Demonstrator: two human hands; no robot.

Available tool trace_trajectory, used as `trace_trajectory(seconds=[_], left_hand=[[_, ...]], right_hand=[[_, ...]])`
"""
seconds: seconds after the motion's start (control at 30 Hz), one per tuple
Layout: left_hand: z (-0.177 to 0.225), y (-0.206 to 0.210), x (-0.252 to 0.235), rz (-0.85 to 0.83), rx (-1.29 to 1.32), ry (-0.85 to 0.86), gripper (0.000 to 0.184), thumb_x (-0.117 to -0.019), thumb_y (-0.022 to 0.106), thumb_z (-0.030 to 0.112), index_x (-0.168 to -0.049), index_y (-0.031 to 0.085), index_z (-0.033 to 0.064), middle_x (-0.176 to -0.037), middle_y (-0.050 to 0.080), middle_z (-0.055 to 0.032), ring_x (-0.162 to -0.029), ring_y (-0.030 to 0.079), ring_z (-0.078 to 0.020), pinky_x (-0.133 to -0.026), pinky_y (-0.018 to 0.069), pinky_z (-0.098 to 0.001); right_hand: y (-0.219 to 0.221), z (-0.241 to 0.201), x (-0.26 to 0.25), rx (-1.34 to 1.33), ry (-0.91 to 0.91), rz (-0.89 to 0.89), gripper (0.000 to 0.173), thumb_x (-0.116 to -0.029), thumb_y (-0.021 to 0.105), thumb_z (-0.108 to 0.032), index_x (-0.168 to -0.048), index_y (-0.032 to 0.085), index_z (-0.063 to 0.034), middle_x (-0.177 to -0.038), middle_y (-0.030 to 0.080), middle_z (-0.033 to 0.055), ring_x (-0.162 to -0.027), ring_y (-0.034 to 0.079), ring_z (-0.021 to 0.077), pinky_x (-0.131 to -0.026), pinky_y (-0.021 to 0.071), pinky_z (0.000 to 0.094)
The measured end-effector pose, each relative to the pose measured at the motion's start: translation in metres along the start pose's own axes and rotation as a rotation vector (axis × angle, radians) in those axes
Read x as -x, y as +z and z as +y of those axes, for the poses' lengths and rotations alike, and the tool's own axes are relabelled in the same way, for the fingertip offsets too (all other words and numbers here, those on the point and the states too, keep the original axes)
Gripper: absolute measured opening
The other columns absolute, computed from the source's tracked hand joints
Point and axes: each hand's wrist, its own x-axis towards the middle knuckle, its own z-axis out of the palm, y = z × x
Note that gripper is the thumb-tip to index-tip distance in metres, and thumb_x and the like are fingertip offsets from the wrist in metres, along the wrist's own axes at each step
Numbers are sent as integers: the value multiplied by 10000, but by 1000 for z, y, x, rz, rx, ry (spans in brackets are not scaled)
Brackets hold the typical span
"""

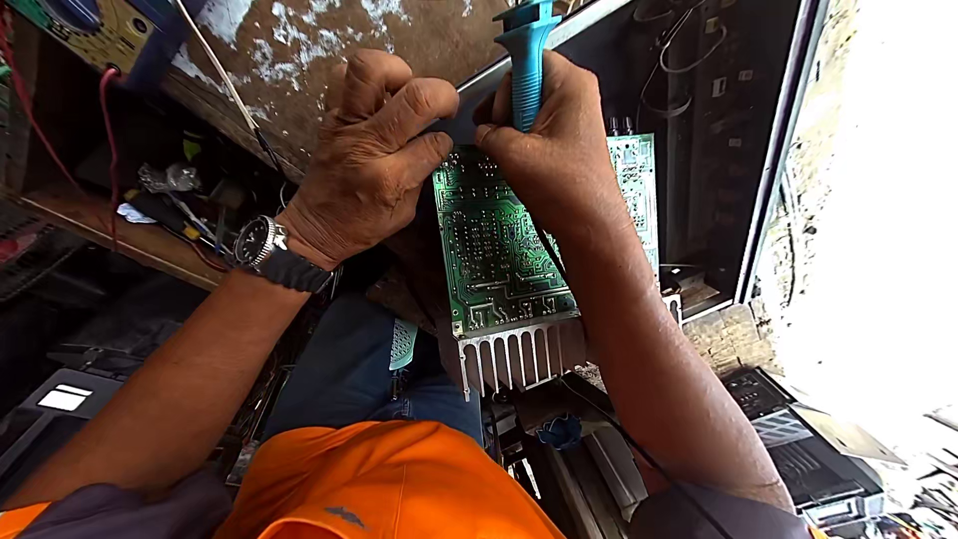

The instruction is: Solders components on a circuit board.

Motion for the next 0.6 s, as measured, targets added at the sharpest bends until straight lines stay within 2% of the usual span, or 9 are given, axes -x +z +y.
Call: trace_trajectory(seconds=[0.07, 0.2, 0.47, 0.6], left_hand=[[-1, -3, -3, -38, 7, 35, 178, -997, 605, 68, -1025, 781, 75, -1225, 691, -123, -1123, 553, -314, -970, 396, -426], [-2, -14, -11, -178, 20, 73, 226, -1008, 527, 53, -1001, 752, 53, -1167, 721, -110, -1071, 576, -322, -907, 399, -426], [2, -26, -20, -359, -12, 21, 250, -1018, 475, 146, -1039, 715, 82, -1046, 718, -83, -1171, 528, -344, -999, 291, -506], [5, -23, -21, -351, -26, 9, 242, -1020, 482, 144, -1024, 712, 70, -998, 712, -92, -1196, 529, -353, -1037, 279, -533]], right_hand=[[1, 1, 1, -17, -4, 1, 147, -810, 643, 39, -879, 567, -66, -728, 589, 0, -629, 554, 70, -546, 446, 233], [0, -1, 1, -9, 22, -21, 136, -816, 646, 28, -895, 586, -65, -743, 603, 1, -633, 566, 73, -548, 457, 239], [-1, -4, 1, 3, 7, -37, 132, -836, 635, 25, -938, 600, -51, -774, 618, 5, -655, 574, 65, -558, 460, 224], [-7, -8, 3, -24, -26, -67, 133, -876, 654, 6, -994, 606, -34, -846, 654, 23, -720, 612, 67, -622, 502, 220]])
